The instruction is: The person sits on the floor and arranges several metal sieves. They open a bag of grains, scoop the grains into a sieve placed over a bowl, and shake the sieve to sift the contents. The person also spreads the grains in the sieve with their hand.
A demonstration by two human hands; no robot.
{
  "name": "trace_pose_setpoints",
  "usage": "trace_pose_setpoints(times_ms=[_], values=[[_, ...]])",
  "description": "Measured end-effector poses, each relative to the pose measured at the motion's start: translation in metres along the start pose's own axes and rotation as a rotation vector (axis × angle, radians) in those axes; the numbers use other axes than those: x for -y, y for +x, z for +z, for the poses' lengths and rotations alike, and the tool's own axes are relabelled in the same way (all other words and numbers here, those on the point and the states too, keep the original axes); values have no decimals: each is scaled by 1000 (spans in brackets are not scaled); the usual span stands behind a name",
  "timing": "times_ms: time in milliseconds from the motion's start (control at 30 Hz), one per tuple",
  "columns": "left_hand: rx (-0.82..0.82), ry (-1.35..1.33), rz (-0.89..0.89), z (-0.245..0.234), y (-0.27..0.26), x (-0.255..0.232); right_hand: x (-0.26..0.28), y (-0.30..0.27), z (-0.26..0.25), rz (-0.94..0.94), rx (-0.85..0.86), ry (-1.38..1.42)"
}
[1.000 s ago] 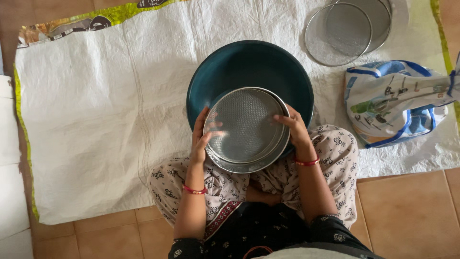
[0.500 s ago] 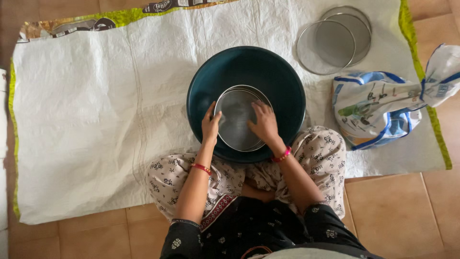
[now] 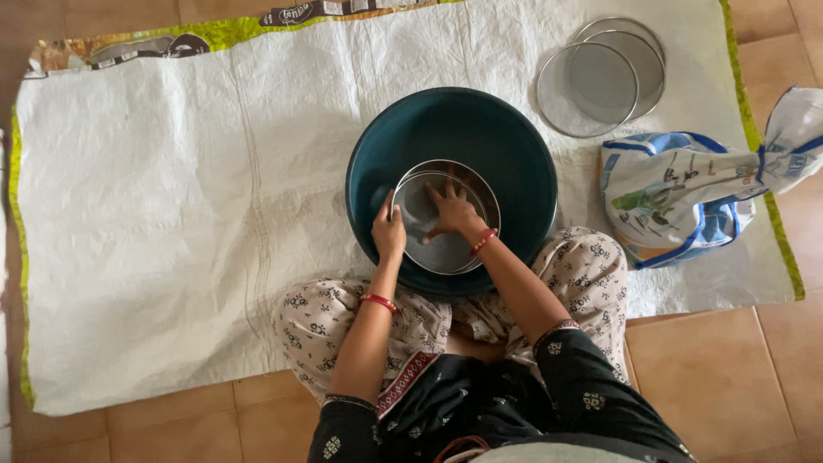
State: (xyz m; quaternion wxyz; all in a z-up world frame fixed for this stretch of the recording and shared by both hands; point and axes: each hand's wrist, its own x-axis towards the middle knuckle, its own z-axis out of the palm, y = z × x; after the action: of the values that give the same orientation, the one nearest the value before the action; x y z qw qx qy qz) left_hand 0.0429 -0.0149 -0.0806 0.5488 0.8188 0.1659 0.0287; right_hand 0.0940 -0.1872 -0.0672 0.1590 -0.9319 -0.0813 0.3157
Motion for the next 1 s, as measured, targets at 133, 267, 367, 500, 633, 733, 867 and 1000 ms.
trace_pose_setpoints(times_ms=[133, 267, 367, 500, 633, 733, 867, 1000], values=[[-24, 25, 101, 0, 1, -3, 11, -9, 8, 87, -89, 15], [5, -1, 97, -3, 4, 0, 15, -13, 7, 79, -131, 69], [22, -58, 72, 0, 10, 3, 19, -27, -2, -3, -67, -26], [49, -284, -29, 7, 22, 27, 43, -43, 3, -102, 116, -187], [48, -457, -91, 19, 29, 43, 57, -47, 5, -54, 88, -257], [-2, -357, -31, 27, 30, 46, 57, -47, 5, -55, 3, -261], [38, -428, 3, 27, 33, 44, 51, -40, 9, -56, -26, -243], [-1, -543, 94, 24, 25, 31, 25, -21, 28, -134, -80, -191]])
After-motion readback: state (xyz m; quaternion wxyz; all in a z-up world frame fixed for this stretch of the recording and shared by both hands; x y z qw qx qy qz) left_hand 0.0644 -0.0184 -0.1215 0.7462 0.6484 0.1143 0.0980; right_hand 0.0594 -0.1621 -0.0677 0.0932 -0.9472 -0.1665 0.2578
